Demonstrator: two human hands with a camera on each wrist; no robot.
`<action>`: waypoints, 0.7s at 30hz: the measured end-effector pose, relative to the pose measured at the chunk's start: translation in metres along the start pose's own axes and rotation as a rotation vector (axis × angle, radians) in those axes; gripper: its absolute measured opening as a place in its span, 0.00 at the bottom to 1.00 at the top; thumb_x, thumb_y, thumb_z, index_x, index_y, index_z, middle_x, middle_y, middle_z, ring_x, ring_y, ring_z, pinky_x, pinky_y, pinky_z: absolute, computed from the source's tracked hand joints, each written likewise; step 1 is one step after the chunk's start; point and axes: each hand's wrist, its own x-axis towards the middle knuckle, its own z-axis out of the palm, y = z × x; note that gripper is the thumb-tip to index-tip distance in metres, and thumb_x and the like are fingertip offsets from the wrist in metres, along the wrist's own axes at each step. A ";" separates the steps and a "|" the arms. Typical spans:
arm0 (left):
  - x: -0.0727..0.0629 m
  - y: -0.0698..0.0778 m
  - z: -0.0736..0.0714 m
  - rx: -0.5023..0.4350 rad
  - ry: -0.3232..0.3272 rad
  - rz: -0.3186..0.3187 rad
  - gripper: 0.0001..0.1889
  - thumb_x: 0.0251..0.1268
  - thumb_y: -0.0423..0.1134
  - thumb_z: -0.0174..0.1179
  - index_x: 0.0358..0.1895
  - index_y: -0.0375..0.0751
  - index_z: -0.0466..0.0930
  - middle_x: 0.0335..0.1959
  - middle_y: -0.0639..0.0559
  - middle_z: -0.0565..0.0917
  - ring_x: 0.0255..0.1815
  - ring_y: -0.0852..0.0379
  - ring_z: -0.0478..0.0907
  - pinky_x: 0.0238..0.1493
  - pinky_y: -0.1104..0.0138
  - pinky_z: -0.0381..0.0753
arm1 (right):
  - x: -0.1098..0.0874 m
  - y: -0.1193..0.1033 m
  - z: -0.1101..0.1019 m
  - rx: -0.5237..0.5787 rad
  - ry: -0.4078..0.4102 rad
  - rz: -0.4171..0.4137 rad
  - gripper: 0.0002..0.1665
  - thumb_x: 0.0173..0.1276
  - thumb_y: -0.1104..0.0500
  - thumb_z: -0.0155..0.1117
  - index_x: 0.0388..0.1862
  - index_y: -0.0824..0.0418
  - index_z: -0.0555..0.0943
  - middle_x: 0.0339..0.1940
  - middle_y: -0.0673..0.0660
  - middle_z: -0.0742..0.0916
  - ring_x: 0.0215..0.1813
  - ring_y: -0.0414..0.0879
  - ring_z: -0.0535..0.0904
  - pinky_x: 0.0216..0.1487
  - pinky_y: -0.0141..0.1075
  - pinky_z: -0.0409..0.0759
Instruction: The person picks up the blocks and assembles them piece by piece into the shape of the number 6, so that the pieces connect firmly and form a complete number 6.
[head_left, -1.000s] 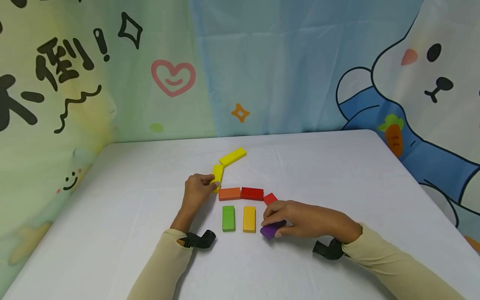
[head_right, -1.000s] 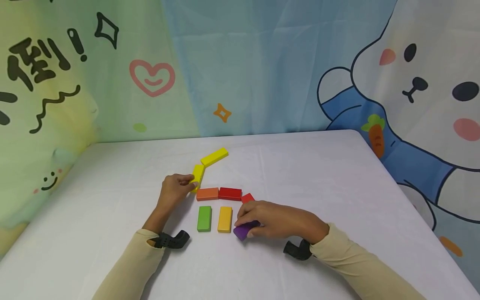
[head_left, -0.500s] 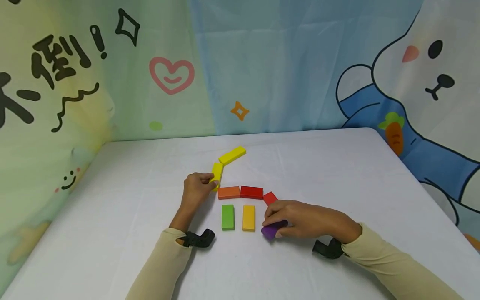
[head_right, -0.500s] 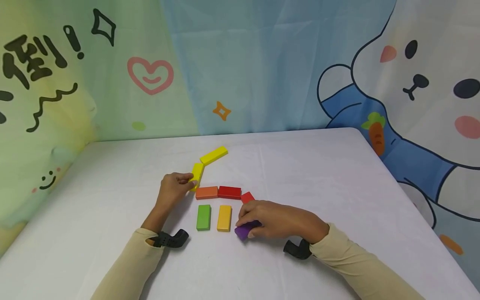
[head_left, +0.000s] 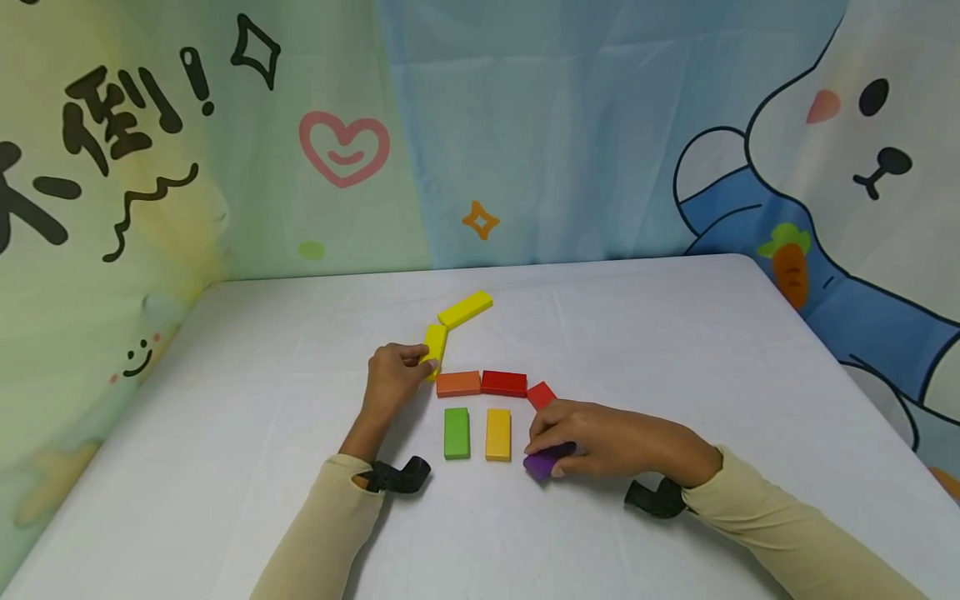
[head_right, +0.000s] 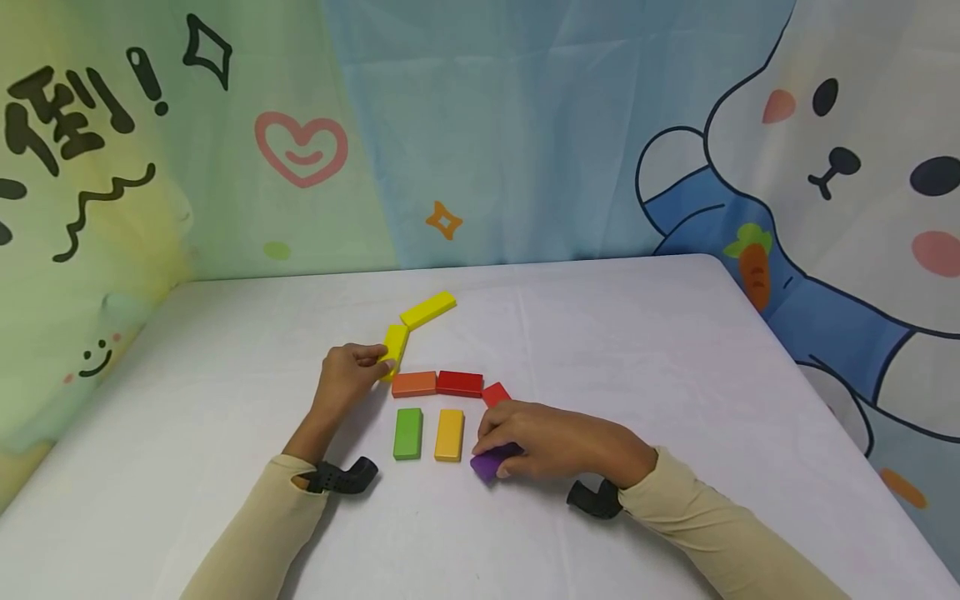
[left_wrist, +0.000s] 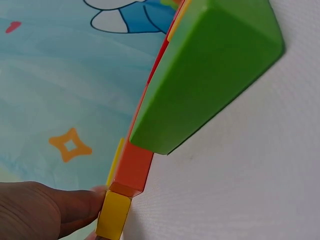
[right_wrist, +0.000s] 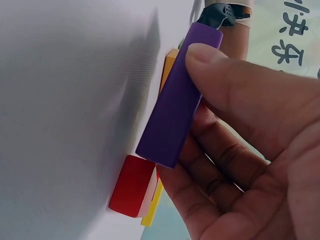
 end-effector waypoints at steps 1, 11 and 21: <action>0.000 0.000 0.000 0.002 0.000 0.002 0.17 0.59 0.32 0.68 0.51 0.29 0.83 0.47 0.36 0.83 0.44 0.48 0.83 0.37 0.65 0.83 | 0.000 0.000 0.000 -0.001 0.001 0.000 0.21 0.63 0.58 0.71 0.57 0.53 0.84 0.53 0.44 0.79 0.57 0.40 0.71 0.57 0.33 0.75; 0.000 0.001 -0.001 0.005 0.000 0.000 0.17 0.60 0.32 0.67 0.51 0.29 0.83 0.47 0.36 0.84 0.44 0.48 0.83 0.38 0.64 0.83 | 0.000 0.002 0.002 -0.027 0.016 -0.061 0.21 0.63 0.61 0.71 0.56 0.54 0.84 0.52 0.45 0.79 0.56 0.40 0.71 0.55 0.32 0.76; 0.000 0.002 0.000 0.002 -0.002 -0.012 0.17 0.60 0.32 0.67 0.51 0.29 0.83 0.48 0.36 0.83 0.45 0.47 0.83 0.38 0.64 0.83 | 0.001 0.002 0.006 -0.103 0.035 -0.098 0.20 0.62 0.61 0.72 0.54 0.55 0.85 0.51 0.46 0.80 0.55 0.40 0.72 0.54 0.31 0.76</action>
